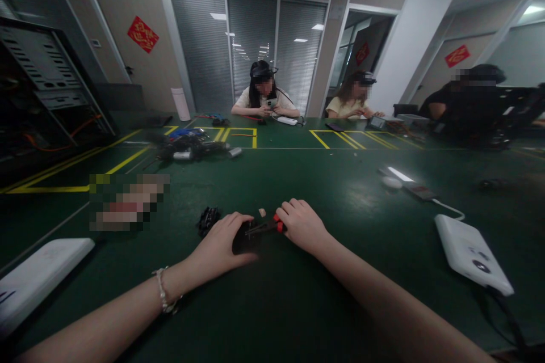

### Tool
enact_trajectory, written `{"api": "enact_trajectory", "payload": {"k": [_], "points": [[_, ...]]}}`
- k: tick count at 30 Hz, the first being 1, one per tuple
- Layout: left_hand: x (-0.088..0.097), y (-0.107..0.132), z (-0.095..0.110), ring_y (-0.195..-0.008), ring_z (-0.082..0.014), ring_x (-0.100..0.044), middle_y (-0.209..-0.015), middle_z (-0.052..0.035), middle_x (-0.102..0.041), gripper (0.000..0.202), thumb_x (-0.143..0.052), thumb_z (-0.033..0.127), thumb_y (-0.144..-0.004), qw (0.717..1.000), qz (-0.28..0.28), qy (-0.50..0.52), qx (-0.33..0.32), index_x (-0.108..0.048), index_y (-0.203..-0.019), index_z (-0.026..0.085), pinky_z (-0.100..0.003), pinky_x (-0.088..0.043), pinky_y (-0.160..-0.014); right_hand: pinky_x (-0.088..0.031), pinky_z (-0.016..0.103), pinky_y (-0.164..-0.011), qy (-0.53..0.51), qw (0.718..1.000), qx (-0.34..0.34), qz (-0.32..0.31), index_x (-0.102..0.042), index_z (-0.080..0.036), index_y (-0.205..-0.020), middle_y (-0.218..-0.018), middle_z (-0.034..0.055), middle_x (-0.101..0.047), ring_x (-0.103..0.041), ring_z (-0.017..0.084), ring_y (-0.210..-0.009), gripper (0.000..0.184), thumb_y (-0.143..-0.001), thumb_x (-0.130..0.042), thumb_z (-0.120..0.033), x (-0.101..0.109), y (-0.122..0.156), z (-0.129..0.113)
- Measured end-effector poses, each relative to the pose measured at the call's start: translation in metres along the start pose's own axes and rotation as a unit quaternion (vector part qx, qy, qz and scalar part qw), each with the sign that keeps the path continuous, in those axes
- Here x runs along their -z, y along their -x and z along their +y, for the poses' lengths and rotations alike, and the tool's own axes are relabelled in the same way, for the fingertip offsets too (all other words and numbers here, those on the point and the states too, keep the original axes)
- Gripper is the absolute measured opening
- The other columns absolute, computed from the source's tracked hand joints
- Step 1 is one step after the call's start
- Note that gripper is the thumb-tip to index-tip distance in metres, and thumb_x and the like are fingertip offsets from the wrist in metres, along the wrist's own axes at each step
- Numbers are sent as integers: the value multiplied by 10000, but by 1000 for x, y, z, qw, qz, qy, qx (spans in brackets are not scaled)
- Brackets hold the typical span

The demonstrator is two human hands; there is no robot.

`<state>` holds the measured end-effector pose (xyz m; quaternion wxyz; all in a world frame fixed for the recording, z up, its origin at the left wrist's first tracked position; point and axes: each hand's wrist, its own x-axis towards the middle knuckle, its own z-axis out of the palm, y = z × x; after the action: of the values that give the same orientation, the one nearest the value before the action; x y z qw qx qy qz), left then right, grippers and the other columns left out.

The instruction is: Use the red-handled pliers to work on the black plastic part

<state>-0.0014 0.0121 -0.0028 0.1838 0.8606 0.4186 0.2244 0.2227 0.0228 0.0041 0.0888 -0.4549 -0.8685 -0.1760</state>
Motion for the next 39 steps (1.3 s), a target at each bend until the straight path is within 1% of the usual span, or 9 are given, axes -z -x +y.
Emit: {"api": "enact_trajectory", "payload": {"k": [9,17,22,32,36,39], "points": [[0,0,1,-988,-263,-464,-1076,-61,-490,649,-624,526,-592,1000,9,-11,-10,-419,-1127,221,-417,-364,-854,-339,289,-676,14,1000,-3,-15,-535,-162,-850,-849,57,-548,-455,177,-776,209,-643,-565,-182,1,-1,-1],[2,0,2,-994,-256,-463,-1078,-49,-492,622,-623,507,-613,1000,5,-7,-5,-414,-1130,232,-416,-370,-855,-348,296,-680,11,1000,1,-1,-534,-164,-847,-846,56,-548,-460,178,-771,205,-643,-554,-162,0,0,2],[2,1,4,-1008,-264,-457,-1093,-53,-489,629,-632,502,-611,1000,3,-1,-5,-411,-1136,236,-426,-373,-855,-353,300,-698,12,1000,-1,-4,-532,-165,-861,-861,51,-548,-458,182,-790,236,-628,-567,-159,-1,1,3],[3,0,5,-988,-265,-465,-1065,-55,-493,628,-649,470,-596,1000,4,0,-9,-417,-1127,227,-430,-376,-850,-356,297,-694,3,1000,1,-1,-540,-165,-856,-859,50,-554,-464,176,-786,223,-634,-560,-151,-3,1,2],[2,1,5,-976,-262,-467,-1060,-62,-489,608,-656,430,-594,1000,9,-5,-16,-423,-1114,220,-425,-370,-859,-355,293,-672,7,1000,2,-4,-542,-161,-842,-849,55,-557,-465,175,-770,210,-633,-553,-143,-1,1,2],[2,1,5,-988,-266,-464,-1075,-64,-484,602,-648,435,-604,1000,6,-2,-16,-418,-1117,219,-428,-366,-864,-351,294,-658,10,1000,2,-4,-541,-162,-836,-832,54,-556,-464,175,-757,208,-629,-553,-145,-2,1,3]]}}
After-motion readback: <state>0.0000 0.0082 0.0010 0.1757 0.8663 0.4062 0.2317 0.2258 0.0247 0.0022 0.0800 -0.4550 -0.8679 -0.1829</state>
